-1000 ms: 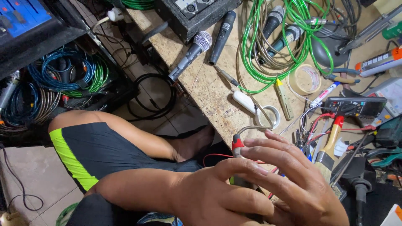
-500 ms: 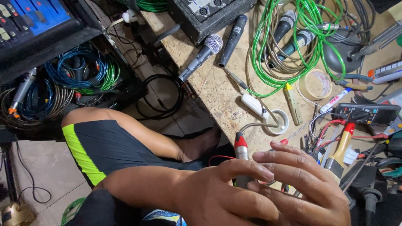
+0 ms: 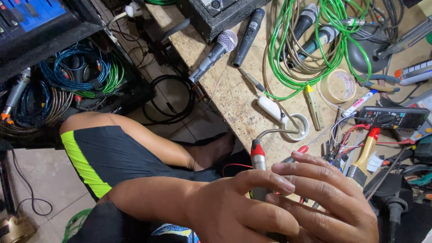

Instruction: Testing and troubleshooting various microphones using a mixer, multimeter, and contact cleaner.

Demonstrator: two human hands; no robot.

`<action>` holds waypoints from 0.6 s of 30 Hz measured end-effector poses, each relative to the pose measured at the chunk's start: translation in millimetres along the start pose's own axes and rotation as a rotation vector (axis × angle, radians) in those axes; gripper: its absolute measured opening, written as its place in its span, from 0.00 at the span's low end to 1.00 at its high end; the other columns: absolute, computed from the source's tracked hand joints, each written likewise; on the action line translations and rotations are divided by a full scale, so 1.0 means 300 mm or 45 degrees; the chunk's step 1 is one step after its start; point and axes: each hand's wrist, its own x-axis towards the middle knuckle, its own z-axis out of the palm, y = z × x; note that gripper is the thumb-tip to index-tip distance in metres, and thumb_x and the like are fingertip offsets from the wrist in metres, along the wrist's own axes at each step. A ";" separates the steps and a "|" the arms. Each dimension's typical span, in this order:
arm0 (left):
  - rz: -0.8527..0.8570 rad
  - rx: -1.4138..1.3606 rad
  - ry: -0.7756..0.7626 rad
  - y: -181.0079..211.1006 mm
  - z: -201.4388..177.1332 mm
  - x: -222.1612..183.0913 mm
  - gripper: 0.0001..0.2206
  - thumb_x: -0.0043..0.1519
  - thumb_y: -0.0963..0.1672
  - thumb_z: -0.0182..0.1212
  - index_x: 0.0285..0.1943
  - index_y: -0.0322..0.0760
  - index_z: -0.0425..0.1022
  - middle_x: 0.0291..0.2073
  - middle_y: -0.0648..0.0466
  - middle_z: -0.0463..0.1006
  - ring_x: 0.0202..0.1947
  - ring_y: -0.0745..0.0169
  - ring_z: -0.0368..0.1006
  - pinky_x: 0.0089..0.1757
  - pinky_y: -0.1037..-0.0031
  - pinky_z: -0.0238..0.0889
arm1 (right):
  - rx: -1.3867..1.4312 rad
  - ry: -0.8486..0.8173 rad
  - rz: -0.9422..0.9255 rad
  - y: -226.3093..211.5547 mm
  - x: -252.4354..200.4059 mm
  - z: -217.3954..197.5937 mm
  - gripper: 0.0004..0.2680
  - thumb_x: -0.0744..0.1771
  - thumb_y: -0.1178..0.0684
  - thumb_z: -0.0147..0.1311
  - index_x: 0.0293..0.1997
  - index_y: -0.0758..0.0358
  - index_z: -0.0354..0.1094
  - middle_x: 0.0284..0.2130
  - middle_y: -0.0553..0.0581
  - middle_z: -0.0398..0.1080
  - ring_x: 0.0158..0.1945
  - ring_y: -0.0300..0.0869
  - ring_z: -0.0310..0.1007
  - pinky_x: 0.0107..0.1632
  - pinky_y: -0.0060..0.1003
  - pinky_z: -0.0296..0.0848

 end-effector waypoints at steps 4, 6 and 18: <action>0.010 0.014 0.026 -0.001 -0.003 -0.001 0.22 0.76 0.41 0.32 0.45 0.31 0.79 0.47 0.49 0.78 0.49 0.56 0.77 0.68 0.57 0.53 | 0.002 -0.010 -0.018 0.004 -0.002 0.000 0.11 0.67 0.47 0.47 0.43 0.57 0.76 0.44 0.56 0.77 0.52 0.49 0.84 0.60 0.48 0.79; 0.036 0.013 0.024 -0.002 -0.011 0.000 0.21 0.76 0.41 0.31 0.44 0.33 0.77 0.48 0.47 0.78 0.48 0.59 0.77 0.69 0.56 0.48 | 0.015 -0.043 0.000 0.003 -0.003 -0.004 0.12 0.67 0.46 0.44 0.43 0.56 0.77 0.45 0.55 0.77 0.53 0.49 0.83 0.61 0.49 0.78; 0.007 0.009 -0.003 0.001 -0.008 -0.017 0.19 0.77 0.40 0.34 0.45 0.34 0.77 0.50 0.48 0.79 0.51 0.60 0.78 0.71 0.55 0.48 | 0.014 -0.129 0.013 0.012 -0.002 -0.010 0.14 0.68 0.45 0.41 0.45 0.55 0.76 0.47 0.56 0.77 0.55 0.49 0.81 0.62 0.50 0.76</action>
